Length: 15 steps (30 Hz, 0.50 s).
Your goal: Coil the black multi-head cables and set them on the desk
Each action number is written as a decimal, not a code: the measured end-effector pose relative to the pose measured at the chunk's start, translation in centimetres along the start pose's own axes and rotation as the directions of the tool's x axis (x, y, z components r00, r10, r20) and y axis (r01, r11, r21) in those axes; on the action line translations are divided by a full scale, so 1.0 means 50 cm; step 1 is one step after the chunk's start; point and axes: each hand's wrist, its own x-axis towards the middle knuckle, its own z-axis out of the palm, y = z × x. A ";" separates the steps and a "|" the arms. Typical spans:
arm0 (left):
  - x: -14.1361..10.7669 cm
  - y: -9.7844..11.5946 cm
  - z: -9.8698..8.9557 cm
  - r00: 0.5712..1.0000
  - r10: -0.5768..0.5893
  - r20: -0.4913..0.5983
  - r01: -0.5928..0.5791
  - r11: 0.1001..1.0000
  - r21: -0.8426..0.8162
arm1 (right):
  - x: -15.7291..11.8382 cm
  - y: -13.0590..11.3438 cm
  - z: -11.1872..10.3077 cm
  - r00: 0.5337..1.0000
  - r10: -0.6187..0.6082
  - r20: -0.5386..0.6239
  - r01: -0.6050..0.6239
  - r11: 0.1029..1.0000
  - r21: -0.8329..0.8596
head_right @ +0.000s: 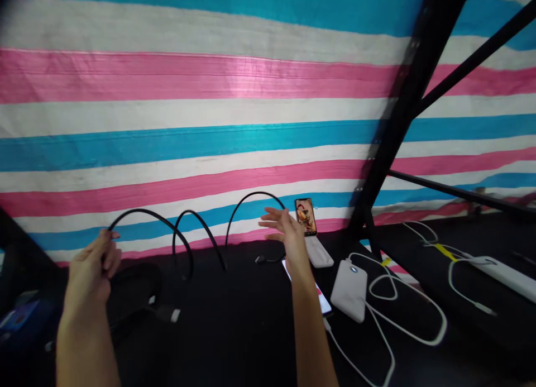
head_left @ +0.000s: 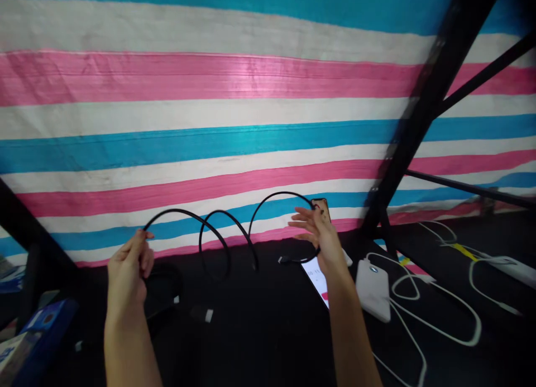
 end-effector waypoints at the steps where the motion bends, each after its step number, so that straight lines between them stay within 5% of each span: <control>1: 0.002 0.008 -0.009 0.997 0.023 -0.079 -0.024 1.000 -0.012 | 0.005 -0.001 -0.013 0.998 -0.024 -0.060 0.026 0.999 0.023; 5: 0.008 0.037 -0.053 0.934 0.092 -0.345 -0.109 0.994 -0.030 | 0.015 -0.010 -0.052 0.943 -0.151 -0.297 0.178 0.982 0.065; 8: 0.007 0.050 -0.072 0.846 0.158 -0.509 -0.181 0.984 0.004 | 0.008 -0.025 -0.061 0.913 -0.230 -0.336 0.243 0.970 -0.003; 12: -0.013 0.063 -0.048 0.780 0.264 -0.567 -0.275 0.959 0.069 | -0.013 -0.041 -0.041 0.941 -0.288 -0.177 0.279 0.957 -0.073; 15: -0.039 0.067 -0.001 0.824 0.376 -0.423 -0.362 0.925 0.116 | -0.032 -0.037 0.001 0.978 -0.200 0.055 0.204 0.976 -0.073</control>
